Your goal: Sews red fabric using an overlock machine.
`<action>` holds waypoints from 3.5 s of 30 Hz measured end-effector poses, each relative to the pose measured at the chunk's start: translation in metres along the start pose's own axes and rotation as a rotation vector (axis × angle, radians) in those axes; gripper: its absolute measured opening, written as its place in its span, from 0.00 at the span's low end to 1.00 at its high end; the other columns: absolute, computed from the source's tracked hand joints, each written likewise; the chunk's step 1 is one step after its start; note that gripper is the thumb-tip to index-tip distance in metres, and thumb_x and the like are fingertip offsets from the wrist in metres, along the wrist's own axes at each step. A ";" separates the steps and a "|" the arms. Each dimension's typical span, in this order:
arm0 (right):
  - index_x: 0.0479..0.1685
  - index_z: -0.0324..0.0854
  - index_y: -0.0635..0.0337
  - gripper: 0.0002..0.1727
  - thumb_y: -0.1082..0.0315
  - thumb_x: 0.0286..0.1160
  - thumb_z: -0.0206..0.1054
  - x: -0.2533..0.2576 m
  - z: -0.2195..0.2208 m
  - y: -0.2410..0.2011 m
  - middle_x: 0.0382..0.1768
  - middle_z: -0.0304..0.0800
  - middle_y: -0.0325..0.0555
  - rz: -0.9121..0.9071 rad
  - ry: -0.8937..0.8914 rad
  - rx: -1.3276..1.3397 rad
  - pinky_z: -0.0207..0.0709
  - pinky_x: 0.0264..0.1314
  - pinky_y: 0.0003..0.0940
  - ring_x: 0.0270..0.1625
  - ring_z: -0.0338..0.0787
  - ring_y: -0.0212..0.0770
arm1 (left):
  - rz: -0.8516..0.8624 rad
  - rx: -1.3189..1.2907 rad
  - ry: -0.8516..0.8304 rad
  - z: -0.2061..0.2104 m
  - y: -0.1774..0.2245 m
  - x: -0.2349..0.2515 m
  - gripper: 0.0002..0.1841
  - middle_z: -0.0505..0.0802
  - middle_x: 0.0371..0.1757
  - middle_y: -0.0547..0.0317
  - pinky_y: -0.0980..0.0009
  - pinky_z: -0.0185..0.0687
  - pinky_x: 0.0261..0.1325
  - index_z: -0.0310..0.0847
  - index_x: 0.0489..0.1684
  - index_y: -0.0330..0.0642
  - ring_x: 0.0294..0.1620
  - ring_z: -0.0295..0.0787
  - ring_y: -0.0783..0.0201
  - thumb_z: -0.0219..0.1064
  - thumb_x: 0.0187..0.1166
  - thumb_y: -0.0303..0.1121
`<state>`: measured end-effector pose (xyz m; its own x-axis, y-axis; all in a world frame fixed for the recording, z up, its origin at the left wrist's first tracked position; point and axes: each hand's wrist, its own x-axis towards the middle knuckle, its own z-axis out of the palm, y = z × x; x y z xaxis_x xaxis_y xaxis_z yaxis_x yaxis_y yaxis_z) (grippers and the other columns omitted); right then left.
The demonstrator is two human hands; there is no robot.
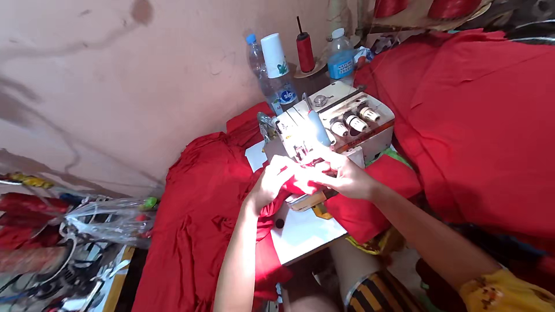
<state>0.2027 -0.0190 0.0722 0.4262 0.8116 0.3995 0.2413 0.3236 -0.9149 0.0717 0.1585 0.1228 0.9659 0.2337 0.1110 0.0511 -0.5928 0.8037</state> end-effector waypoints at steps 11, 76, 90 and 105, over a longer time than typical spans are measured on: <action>0.61 0.81 0.66 0.17 0.70 0.76 0.69 0.005 0.009 0.008 0.33 0.90 0.35 -0.094 0.029 -0.071 0.81 0.41 0.17 0.33 0.85 0.18 | 0.098 0.267 0.131 0.004 -0.002 0.009 0.04 0.88 0.48 0.51 0.70 0.81 0.57 0.90 0.35 0.34 0.53 0.83 0.66 0.71 0.73 0.26; 0.60 0.81 0.71 0.29 0.54 0.91 0.42 -0.014 0.018 -0.007 0.33 0.85 0.41 -0.041 -0.058 -0.155 0.77 0.48 0.24 0.37 0.82 0.23 | -0.099 0.359 -0.424 -0.015 0.040 0.005 0.19 0.89 0.49 0.58 0.73 0.79 0.57 0.77 0.70 0.39 0.48 0.84 0.76 0.60 0.87 0.39; 0.74 0.80 0.68 0.24 0.64 0.82 0.66 -0.025 0.078 0.012 0.71 0.85 0.61 -0.210 -0.476 -0.246 0.74 0.76 0.54 0.73 0.85 0.57 | 0.035 0.176 -0.430 -0.025 0.033 0.017 0.10 0.89 0.36 0.69 0.84 0.79 0.47 0.88 0.41 0.35 0.39 0.82 0.85 0.71 0.70 0.32; 0.42 0.88 0.67 0.12 0.65 0.69 0.69 -0.001 0.020 0.020 0.29 0.86 0.40 -0.107 0.082 -0.176 0.71 0.33 0.17 0.29 0.77 0.21 | -0.073 0.774 -0.395 -0.026 0.065 0.016 0.15 0.92 0.43 0.52 0.48 0.81 0.53 0.90 0.45 0.42 0.48 0.89 0.54 0.69 0.79 0.45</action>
<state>0.1895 -0.0038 0.0527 0.4575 0.7325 0.5041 0.4346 0.3104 -0.8455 0.0839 0.1434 0.1920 0.9635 0.0917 -0.2516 0.1353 -0.9774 0.1621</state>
